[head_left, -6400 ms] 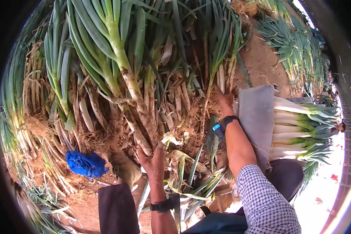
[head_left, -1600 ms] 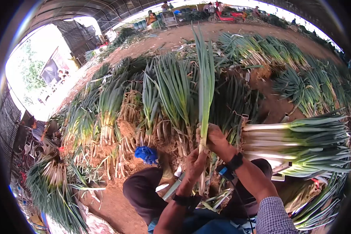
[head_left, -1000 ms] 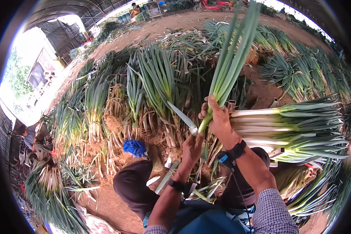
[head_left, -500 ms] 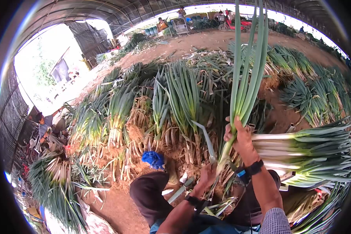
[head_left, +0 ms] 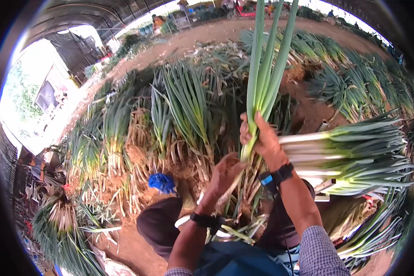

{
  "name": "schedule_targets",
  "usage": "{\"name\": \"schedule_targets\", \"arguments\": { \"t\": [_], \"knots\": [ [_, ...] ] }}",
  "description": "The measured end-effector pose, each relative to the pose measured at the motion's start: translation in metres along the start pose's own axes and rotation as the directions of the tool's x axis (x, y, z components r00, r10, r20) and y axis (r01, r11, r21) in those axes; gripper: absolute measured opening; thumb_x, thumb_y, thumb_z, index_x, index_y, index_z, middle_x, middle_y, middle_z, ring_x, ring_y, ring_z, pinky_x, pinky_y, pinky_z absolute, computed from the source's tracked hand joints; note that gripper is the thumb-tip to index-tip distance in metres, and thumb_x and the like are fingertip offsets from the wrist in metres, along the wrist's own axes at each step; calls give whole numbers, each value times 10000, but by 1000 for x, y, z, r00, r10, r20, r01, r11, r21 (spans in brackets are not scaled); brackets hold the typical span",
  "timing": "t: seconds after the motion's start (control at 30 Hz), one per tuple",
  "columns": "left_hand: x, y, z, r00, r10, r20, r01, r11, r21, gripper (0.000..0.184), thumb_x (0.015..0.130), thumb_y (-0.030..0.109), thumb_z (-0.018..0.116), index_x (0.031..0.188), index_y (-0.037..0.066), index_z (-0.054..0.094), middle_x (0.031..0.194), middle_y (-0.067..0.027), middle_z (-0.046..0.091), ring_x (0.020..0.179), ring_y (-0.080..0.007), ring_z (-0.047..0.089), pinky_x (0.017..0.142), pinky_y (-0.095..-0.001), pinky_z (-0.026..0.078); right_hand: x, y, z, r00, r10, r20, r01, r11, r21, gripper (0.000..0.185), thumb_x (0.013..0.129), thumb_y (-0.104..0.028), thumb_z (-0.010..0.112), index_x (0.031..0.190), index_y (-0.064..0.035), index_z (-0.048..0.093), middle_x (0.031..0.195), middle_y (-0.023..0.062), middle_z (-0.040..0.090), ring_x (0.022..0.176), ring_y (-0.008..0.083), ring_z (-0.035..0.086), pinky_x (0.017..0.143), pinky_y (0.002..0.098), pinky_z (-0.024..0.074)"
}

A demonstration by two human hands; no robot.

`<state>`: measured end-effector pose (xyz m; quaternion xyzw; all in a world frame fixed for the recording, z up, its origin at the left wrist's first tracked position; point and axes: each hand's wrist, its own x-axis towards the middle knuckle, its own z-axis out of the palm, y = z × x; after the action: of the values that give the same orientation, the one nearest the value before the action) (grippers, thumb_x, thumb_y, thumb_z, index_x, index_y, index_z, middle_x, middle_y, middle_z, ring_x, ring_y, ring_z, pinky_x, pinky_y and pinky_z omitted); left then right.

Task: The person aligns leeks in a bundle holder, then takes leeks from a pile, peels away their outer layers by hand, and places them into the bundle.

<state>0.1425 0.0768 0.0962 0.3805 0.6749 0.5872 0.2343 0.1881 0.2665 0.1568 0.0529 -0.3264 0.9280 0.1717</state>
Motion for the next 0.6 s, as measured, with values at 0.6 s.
{"name": "schedule_targets", "arguments": {
  "t": [0.6],
  "knots": [
    [13, -35, 41, 739, -44, -672, -64, 989, -135, 312, 1034, 251, 534, 831, 31, 621, 711, 37, 524, 672, -87, 448, 564, -298, 374, -23, 46, 16, 956, -258, -140, 104, 743, -661, 321, 908, -246, 750, 1092, -39, 586, 808, 38, 622, 662, 131, 596, 596, 294, 512]
  ]
}}
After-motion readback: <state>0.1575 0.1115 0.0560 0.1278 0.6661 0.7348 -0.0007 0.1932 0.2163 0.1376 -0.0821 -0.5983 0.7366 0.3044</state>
